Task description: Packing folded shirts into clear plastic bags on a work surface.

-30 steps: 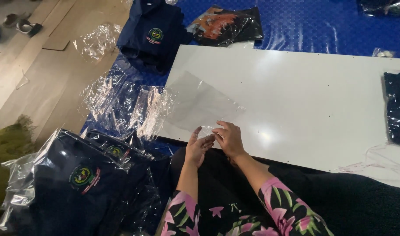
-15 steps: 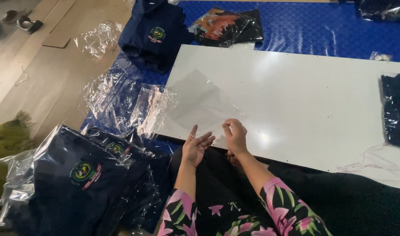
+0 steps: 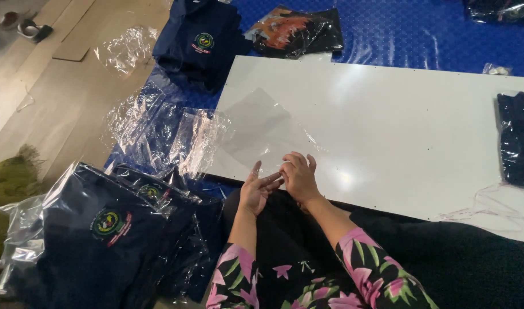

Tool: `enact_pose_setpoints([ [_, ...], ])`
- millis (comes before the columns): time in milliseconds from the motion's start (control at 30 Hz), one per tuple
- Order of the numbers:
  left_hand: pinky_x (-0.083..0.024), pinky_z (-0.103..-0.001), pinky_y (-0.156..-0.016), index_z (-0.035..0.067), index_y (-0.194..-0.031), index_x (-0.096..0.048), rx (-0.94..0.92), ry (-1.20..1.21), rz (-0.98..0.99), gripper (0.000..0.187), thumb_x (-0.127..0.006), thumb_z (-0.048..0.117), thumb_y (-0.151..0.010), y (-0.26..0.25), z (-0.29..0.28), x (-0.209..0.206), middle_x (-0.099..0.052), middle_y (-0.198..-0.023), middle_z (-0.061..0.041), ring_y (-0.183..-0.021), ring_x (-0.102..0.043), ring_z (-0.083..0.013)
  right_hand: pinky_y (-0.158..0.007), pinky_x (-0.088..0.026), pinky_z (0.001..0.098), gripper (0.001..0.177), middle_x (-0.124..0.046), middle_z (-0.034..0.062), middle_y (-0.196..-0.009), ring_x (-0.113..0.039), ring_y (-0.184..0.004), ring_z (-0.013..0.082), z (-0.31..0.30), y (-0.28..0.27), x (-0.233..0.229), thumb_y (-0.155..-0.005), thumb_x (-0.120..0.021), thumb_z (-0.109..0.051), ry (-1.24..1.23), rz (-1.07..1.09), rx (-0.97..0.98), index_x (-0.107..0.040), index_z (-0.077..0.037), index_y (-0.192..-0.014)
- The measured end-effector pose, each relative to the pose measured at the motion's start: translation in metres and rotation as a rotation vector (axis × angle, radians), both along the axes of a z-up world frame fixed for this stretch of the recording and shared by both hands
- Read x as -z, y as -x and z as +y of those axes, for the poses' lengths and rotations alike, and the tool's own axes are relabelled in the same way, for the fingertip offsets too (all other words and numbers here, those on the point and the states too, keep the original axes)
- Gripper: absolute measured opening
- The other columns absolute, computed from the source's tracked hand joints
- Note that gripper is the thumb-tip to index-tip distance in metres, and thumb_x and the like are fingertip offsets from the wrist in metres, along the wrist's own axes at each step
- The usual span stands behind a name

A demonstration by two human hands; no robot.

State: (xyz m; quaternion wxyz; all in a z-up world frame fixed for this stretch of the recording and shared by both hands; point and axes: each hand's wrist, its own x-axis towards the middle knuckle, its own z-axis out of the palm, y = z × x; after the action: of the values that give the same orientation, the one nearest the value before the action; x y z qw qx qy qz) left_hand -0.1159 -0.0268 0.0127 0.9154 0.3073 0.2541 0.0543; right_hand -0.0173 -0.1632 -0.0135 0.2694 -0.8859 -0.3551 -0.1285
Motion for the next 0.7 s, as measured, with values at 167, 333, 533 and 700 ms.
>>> enact_pose_setpoints([
  [167,-0.054,-0.055,-0.098,0.030,-0.162,-0.024,-0.053,0.048,0.008,0.080,-0.041,-0.005,-0.093,-0.001,0.007,0.010,-0.056,-0.134,-0.040,-0.122,-0.058,-0.0553,-0.106,-0.030,0.0421,0.012,-0.055,-0.0092,-0.113,-0.052,-0.119,0.0173,-0.004,-0.014,0.018,-0.106,-0.051,-0.034,-0.306,0.167,0.153,-0.054,-0.025,-0.098],
  [333,-0.050,-0.055,-0.103,0.032,-0.162,-0.026,-0.087,0.055,0.013,0.079,-0.043,-0.005,-0.094,-0.002,0.005,0.002,-0.053,-0.141,-0.037,-0.127,-0.056,-0.0532,-0.100,-0.040,0.0457,0.018,-0.062,0.0006,-0.105,-0.061,-0.108,0.0250,-0.030,-0.027,-0.003,-0.111,-0.043,-0.033,-0.557,0.515,0.307,-0.052,-0.019,-0.105],
  [533,-0.045,-0.056,-0.108,0.034,-0.161,-0.025,-0.107,0.077,0.013,0.078,-0.040,-0.004,-0.095,-0.001,0.007,0.000,-0.052,-0.144,-0.035,-0.129,-0.053,-0.0538,-0.075,-0.049,0.0361,0.038,-0.061,0.0022,-0.071,-0.065,-0.071,0.0206,-0.065,-0.030,0.005,-0.110,-0.039,-0.045,-0.690,0.951,0.448,-0.054,-0.016,-0.090],
  [700,-0.055,-0.054,-0.097,0.034,-0.161,-0.022,-0.068,0.073,0.006,0.078,-0.044,0.000,-0.095,-0.005,0.005,0.007,-0.056,-0.139,-0.035,-0.119,-0.061,-0.0532,-0.096,-0.054,0.0431,0.028,-0.078,0.0127,-0.103,-0.072,-0.108,0.0319,-0.049,0.006,-0.024,-0.091,-0.075,-0.038,-0.303,0.912,0.191,-0.076,-0.015,-0.107],
])
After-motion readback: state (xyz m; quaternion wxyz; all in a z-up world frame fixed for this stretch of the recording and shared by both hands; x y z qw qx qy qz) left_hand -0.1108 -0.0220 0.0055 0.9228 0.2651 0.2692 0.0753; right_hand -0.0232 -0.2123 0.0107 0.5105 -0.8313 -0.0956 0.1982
